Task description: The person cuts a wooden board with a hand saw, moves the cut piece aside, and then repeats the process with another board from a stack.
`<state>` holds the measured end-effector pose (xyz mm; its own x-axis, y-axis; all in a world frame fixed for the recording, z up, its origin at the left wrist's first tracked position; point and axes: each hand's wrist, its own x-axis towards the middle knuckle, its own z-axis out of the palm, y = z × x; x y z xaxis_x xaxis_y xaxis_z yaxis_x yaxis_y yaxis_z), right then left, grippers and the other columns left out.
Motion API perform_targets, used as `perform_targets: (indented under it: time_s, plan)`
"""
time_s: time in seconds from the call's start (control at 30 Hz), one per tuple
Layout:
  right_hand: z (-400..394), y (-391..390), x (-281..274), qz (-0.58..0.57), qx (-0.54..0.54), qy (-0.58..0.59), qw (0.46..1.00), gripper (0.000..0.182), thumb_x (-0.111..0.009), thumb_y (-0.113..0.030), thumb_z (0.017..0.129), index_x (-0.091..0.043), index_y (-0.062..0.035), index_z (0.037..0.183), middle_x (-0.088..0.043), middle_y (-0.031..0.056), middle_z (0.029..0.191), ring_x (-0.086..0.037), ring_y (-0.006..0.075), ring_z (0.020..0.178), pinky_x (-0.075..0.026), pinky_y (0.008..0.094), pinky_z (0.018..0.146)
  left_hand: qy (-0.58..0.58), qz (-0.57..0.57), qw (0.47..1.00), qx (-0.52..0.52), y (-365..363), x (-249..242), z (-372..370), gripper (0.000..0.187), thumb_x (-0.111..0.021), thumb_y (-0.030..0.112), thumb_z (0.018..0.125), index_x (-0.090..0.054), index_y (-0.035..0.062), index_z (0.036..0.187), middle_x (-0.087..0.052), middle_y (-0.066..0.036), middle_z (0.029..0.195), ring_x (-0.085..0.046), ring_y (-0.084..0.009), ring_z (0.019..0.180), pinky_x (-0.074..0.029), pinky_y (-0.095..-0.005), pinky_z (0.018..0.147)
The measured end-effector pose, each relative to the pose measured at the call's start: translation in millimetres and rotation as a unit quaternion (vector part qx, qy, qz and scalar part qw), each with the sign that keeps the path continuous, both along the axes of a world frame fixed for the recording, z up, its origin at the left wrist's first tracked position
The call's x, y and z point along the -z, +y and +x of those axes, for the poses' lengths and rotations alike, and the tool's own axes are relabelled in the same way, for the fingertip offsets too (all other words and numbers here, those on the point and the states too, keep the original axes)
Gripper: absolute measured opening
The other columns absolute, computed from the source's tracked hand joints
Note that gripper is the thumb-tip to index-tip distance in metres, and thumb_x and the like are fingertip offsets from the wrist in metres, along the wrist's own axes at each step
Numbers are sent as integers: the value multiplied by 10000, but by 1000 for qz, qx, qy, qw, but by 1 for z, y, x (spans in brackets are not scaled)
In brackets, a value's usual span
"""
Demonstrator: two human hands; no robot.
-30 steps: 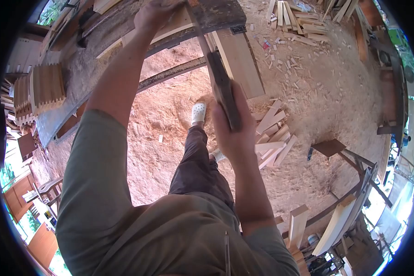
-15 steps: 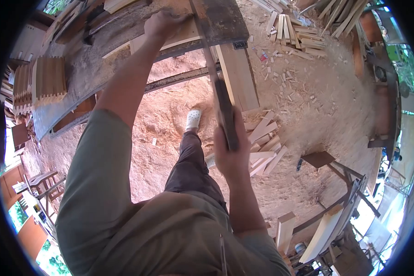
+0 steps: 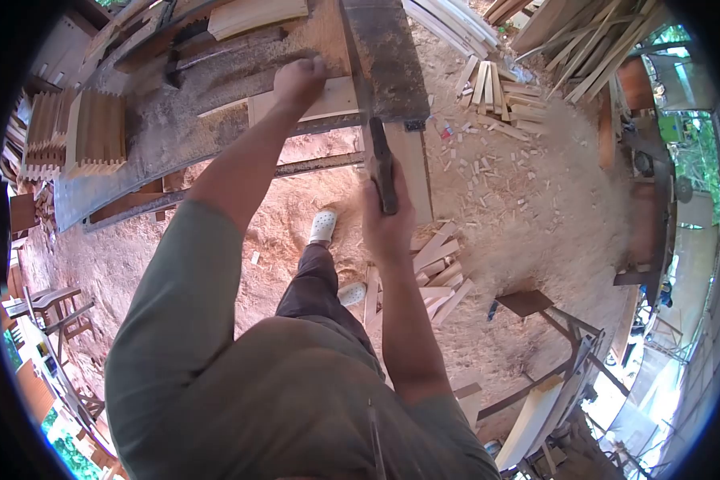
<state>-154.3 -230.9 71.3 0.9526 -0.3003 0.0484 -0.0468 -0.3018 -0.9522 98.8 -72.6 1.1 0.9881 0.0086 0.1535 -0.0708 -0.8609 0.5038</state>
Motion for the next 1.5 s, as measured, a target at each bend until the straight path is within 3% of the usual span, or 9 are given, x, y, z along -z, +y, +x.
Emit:
perform_targets:
  time_s: [0.23,0.27,0.37,0.53,0.77,1.07,1.17,1.33,1.5]
  plan:
    - [7,2,3,-65,-41,-55,996,603,-620,-164,931,-392,2,1464,-691,165,974,-677,193,804,-528,324,732,-195,75,973,-98,25,47,8,445,-376,335,954,-752,98,938,-645,-76,1269,-527,-295,1241,-273,-609,1097]
    - [-7,2,1,-63,-35,-42,997,603,-620,-164,931,-392,2,1464,-691,165,974,-677,193,804,-528,324,732,60,120,991,-11,30,13,3,430,-377,318,949,-744,98,994,-625,-61,1294,-516,-316,1249,-247,-608,1129]
    - [-56,-1,-15,-8,-18,63,998,623,-625,-149,921,-373,19,1466,-678,206,1101,-692,203,941,-533,331,781,-66,120,990,-44,28,21,4,398,-400,249,918,-739,53,989,-669,-145,1197,-551,-334,1207,-302,-547,1124]
    - [-194,-19,-46,50,17,166,985,610,-591,-107,923,-355,68,1458,-640,215,1230,-683,238,1017,-535,326,842,-25,92,995,-33,30,18,6,386,-417,218,903,-749,27,945,-650,-179,1221,-554,-343,1204,-321,-524,1115]
    - [-18,-1,-20,-11,-30,52,998,587,-605,-102,922,-395,11,1459,-668,115,1033,-617,118,855,-507,271,743,-66,81,993,-48,27,9,-2,352,-445,190,895,-757,49,971,-627,-134,1258,-535,-330,1208,-332,-503,1091]
    - [-186,-14,-53,45,16,187,981,606,-598,-84,916,-361,67,1453,-664,205,1160,-676,204,1023,-528,317,860,1,127,989,-81,19,-16,-17,347,-445,191,906,-747,93,1047,-575,-87,1327,-491,-279,1259,-300,-528,1089]
    - [-175,-19,-42,34,0,125,992,595,-594,-86,923,-366,70,1449,-665,202,1153,-677,216,1009,-530,310,848,15,109,990,-83,21,-14,-13,425,-380,253,948,-718,37,1088,-550,-89,1366,-479,-279,1304,-263,-555,1120]
    - [12,1,-14,-48,-28,46,997,571,-618,-157,941,-404,7,1445,-675,146,1047,-658,179,853,-517,295,779,10,108,991,-77,23,-14,-11,426,-387,245,932,-709,29,1107,-559,-91,1364,-476,-278,1312,-250,-552,1130]
    - [-60,-1,-21,8,5,68,998,608,-642,-118,903,-402,11,1447,-683,188,1076,-690,217,885,-530,303,772,-15,93,990,-106,23,-5,-5,431,-396,255,923,-702,40,1136,-558,-98,1367,-471,-284,1322,-240,-549,1140]
